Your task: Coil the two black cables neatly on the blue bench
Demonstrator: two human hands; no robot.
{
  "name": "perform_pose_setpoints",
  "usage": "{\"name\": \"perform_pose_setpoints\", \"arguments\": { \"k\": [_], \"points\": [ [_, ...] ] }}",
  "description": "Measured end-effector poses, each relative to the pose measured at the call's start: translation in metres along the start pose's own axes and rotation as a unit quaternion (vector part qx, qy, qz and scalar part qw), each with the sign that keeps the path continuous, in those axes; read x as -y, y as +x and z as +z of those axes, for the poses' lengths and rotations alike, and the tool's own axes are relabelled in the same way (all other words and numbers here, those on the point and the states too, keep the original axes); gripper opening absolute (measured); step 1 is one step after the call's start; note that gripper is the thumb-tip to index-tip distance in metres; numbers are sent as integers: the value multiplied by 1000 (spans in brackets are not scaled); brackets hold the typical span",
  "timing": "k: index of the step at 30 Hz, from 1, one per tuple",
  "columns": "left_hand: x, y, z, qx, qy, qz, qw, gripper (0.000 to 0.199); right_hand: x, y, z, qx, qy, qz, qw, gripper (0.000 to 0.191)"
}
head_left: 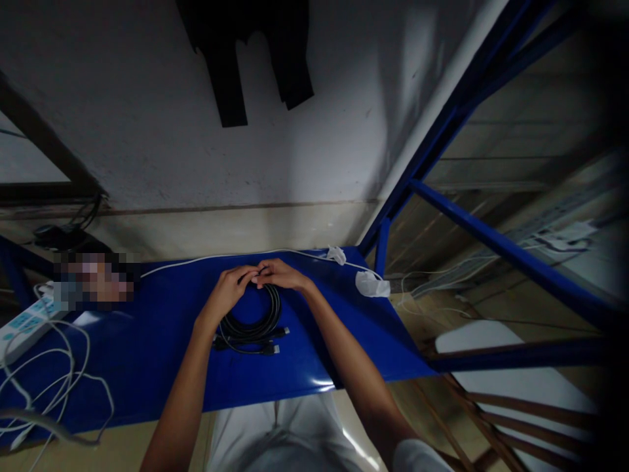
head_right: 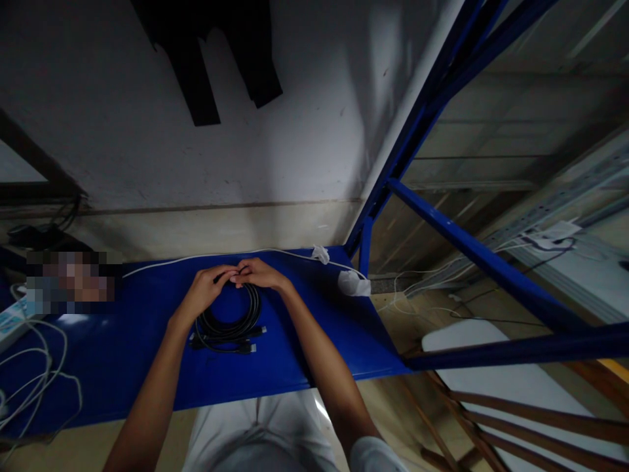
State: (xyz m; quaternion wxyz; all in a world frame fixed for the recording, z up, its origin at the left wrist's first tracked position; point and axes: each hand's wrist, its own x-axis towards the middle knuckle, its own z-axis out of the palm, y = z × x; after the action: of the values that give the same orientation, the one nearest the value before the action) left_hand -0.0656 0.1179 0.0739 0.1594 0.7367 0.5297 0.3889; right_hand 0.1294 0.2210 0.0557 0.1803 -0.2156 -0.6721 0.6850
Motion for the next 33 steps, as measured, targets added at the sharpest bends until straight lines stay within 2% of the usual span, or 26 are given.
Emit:
{"name": "perform_pose_setpoints", "arguments": {
  "k": [4, 8, 15, 22, 26, 33],
  "points": [
    [3, 1, 4, -21, 8, 2, 1000, 25, 13, 14, -16, 72, 7, 29, 997, 39],
    [7, 1, 9, -36, 10, 4, 999, 26, 14, 25, -27, 128, 4, 44, 991, 42],
    [9, -1, 14, -74, 27, 34, 996, 26, 9, 35, -40, 184, 1, 45, 982, 42],
    [11, -6, 18, -97, 39, 26, 994, 26, 13, 31, -40, 188, -17, 34, 981, 45],
    [12, -9, 17, -119, 50, 18, 991, 26, 20, 29, -42, 160, -69, 26, 984, 42],
    [12, -10, 13, -130, 51, 13, 990, 25, 24, 32, -38, 124, -92, -5, 988, 40]
  ]
}}
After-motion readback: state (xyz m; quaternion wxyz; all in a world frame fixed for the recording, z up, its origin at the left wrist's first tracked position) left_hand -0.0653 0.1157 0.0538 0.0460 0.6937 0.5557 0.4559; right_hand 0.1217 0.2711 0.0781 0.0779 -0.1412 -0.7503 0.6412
